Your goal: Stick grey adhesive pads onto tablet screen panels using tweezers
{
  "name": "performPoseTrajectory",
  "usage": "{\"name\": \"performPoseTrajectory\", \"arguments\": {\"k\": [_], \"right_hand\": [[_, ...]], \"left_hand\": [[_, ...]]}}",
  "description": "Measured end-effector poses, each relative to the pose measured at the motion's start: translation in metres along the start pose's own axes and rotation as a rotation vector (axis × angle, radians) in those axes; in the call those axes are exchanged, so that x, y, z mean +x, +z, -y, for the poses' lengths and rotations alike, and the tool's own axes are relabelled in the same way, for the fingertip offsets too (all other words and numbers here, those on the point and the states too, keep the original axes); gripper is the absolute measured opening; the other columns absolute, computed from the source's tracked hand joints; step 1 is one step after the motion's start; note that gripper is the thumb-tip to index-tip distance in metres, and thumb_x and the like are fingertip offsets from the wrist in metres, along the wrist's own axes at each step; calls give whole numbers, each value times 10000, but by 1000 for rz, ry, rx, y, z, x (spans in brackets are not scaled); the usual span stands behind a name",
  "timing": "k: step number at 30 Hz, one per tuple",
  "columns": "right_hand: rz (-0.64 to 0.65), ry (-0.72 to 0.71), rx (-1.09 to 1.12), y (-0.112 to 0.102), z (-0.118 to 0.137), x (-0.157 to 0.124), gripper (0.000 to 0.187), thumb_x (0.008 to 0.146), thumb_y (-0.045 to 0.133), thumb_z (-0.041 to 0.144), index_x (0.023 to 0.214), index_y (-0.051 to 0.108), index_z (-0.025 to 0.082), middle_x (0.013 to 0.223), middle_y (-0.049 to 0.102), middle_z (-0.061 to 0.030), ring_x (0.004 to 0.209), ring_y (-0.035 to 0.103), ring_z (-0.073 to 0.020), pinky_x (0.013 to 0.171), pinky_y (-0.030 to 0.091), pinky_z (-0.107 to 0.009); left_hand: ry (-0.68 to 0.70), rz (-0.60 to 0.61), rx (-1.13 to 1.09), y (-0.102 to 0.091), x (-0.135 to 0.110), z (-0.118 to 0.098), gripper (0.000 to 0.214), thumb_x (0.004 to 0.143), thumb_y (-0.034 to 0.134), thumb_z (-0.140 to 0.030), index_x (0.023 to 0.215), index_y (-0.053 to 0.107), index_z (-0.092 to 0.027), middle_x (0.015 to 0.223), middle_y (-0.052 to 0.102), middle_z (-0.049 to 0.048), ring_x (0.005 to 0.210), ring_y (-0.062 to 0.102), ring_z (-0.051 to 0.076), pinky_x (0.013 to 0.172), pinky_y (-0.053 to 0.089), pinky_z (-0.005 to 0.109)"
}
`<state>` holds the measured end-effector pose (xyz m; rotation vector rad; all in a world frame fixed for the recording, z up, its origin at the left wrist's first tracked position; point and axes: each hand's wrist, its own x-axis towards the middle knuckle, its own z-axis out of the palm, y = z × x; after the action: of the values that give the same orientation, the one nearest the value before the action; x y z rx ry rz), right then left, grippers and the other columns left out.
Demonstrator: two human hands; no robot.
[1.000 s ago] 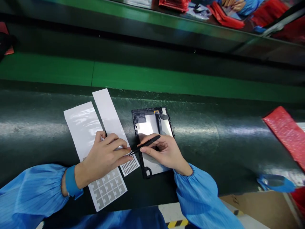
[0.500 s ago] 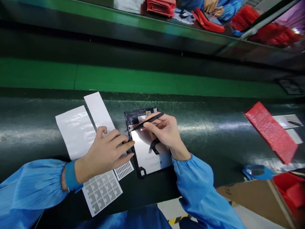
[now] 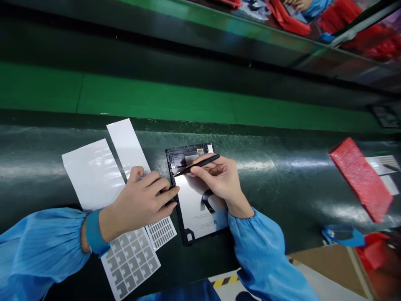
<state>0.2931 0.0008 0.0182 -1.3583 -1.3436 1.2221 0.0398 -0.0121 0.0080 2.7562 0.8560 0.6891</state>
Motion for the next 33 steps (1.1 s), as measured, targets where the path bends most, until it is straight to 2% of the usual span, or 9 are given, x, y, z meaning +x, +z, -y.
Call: {"name": "performPoseTrajectory", "arguments": {"k": [14, 18, 23, 33], "right_hand": [[1, -14, -48, -2, -4, -2, 244, 898, 887, 393, 930, 781, 175, 837, 782, -81, 760, 771, -258, 660, 682, -353], [4, 3, -31, -1, -1, -1, 258, 889, 895, 397, 925, 774, 172, 830, 784, -86, 756, 776, -258, 645, 676, -335], [-7, -11, -59, 0, -1, 0, 254, 885, 898, 399, 910, 785, 173, 876, 788, -89, 753, 769, -247, 649, 676, -333], [4, 20, -36, -1, 0, -1, 273, 884, 898, 416, 923, 776, 175, 845, 782, -83, 742, 770, -247, 652, 682, -333]], "left_hand": [[-3, -6, 9, 0, -2, 0, 231, 1066, 586, -356, 1201, 690, -200, 1007, 655, 11, 946, 528, 207, 784, 273, 461], [-19, -32, 34, -1, -2, -1, 331, 1053, 581, -390, 1267, 671, -154, 933, 628, 24, 891, 500, 205, 760, 269, 453], [-41, 0, 58, -1, -3, -1, 435, 1064, 537, -453, 1321, 660, -126, 946, 620, 42, 891, 498, 213, 759, 274, 458], [-49, -1, 71, 0, -2, -2, 489, 1056, 512, -478, 1316, 668, -95, 934, 617, 53, 892, 501, 217, 756, 273, 462]]}}
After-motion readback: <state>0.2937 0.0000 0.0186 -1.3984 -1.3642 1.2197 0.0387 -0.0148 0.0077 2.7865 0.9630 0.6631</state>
